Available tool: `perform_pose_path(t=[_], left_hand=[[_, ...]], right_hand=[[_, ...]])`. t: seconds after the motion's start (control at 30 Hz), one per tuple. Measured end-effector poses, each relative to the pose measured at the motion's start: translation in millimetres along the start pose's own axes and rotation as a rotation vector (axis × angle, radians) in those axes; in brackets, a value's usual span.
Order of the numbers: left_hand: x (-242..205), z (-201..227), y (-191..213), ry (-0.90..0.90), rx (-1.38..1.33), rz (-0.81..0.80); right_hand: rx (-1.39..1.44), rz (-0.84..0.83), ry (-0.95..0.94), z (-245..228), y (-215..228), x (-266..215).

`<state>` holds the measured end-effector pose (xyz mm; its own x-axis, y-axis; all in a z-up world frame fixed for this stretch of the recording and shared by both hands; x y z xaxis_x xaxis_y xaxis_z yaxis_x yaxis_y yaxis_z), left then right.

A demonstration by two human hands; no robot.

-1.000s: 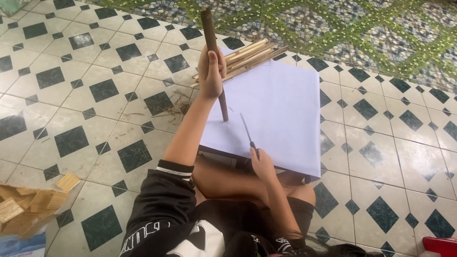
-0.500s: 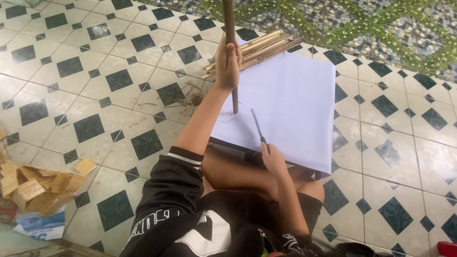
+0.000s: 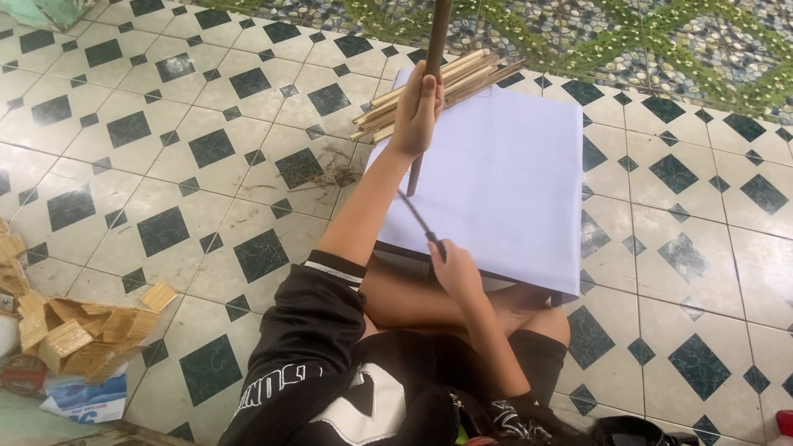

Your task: The person sits on the floor and uses a knife to split thin bamboo sticks into even thinner strips.

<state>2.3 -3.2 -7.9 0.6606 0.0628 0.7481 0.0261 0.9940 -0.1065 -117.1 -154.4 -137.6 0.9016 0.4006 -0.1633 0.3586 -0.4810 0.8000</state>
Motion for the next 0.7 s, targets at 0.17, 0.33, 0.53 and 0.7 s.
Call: perform_pose_path(t=[0.17, 0.33, 0.53, 0.7], left_hand=[[-6, -14, 4, 0.098, -0.034, -0.043], [-2, -11, -1, 0.146, -0.063, -0.142], [-2, -15, 0, 0.150, -0.054, -0.178], [-2, -22, 2, 0.139, 0.000, -0.210]], right_hand=[[0.139, 0.109, -0.176, -8, 36, -14], [0.117, 0.126, -0.114, 8, 35, -16], [-0.013, 0.024, 0.007, -6, 45, -10], [-0.239, 0.160, 0.171, -20, 64, 15]])
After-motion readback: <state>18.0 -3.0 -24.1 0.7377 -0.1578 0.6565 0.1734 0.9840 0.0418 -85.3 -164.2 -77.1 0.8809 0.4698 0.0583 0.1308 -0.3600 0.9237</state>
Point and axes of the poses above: each hand's wrist, its own x-axis towards the middle knuckle, its own y-axis out of the back of the hand, z = x × y, the point moved 2 cm from there along x, towards the middle knuckle, and after that the axes turned 5 degrees about -z, right-handed, at the moved point
